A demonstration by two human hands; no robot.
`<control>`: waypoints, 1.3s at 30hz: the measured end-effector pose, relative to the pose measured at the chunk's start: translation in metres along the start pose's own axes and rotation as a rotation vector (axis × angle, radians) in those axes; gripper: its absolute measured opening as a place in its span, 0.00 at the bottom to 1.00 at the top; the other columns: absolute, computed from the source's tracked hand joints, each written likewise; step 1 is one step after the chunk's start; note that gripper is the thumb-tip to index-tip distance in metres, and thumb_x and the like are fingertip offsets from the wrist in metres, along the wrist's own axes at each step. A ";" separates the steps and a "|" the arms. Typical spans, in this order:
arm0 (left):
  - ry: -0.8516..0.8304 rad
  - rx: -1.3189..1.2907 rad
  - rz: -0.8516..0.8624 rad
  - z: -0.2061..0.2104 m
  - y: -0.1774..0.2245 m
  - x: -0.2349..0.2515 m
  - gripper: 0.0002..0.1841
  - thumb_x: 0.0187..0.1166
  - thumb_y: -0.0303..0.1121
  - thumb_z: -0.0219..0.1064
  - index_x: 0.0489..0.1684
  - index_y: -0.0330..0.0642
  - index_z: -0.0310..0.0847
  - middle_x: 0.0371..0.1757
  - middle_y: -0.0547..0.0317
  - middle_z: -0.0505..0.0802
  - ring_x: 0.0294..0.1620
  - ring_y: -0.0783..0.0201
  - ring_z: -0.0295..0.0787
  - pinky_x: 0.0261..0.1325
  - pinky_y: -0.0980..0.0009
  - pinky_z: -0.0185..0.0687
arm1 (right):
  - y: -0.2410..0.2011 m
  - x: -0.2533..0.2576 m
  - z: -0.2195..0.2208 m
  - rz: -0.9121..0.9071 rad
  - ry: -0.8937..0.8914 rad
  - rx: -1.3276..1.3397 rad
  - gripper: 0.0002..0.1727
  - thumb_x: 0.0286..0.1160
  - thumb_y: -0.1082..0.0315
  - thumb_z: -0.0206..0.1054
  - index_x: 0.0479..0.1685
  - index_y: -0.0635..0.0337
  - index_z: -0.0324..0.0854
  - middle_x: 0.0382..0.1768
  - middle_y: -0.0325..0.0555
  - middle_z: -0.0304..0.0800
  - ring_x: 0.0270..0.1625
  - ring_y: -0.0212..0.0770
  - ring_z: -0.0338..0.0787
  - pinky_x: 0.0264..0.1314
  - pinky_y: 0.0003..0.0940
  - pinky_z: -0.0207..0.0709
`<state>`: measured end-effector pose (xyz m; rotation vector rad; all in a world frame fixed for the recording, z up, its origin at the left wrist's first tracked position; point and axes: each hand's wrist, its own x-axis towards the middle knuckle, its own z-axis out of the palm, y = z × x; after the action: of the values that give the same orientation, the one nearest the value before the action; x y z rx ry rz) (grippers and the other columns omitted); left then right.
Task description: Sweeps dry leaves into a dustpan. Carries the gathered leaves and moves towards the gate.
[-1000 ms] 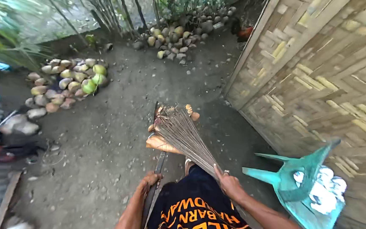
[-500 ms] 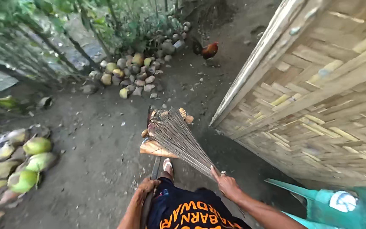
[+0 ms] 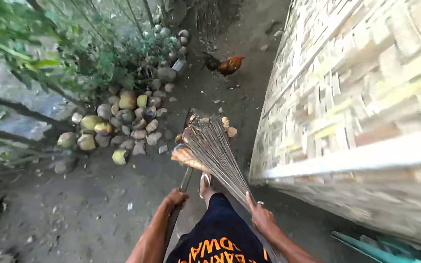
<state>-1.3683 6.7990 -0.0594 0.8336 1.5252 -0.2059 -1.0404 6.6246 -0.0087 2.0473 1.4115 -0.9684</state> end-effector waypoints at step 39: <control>-0.162 0.369 0.076 -0.172 1.048 0.388 0.20 0.82 0.38 0.69 0.64 0.33 0.76 0.38 0.52 0.88 0.32 0.63 0.85 0.42 0.63 0.85 | 0.099 0.618 -0.814 0.193 -0.017 0.240 0.55 0.78 0.67 0.65 0.99 0.36 0.25 0.65 0.71 0.84 0.53 0.70 0.92 0.54 0.65 0.85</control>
<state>-0.8358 7.7962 -0.0249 1.1357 1.3192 -0.4981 -0.5786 7.5404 0.0377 2.2920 1.1077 -1.1132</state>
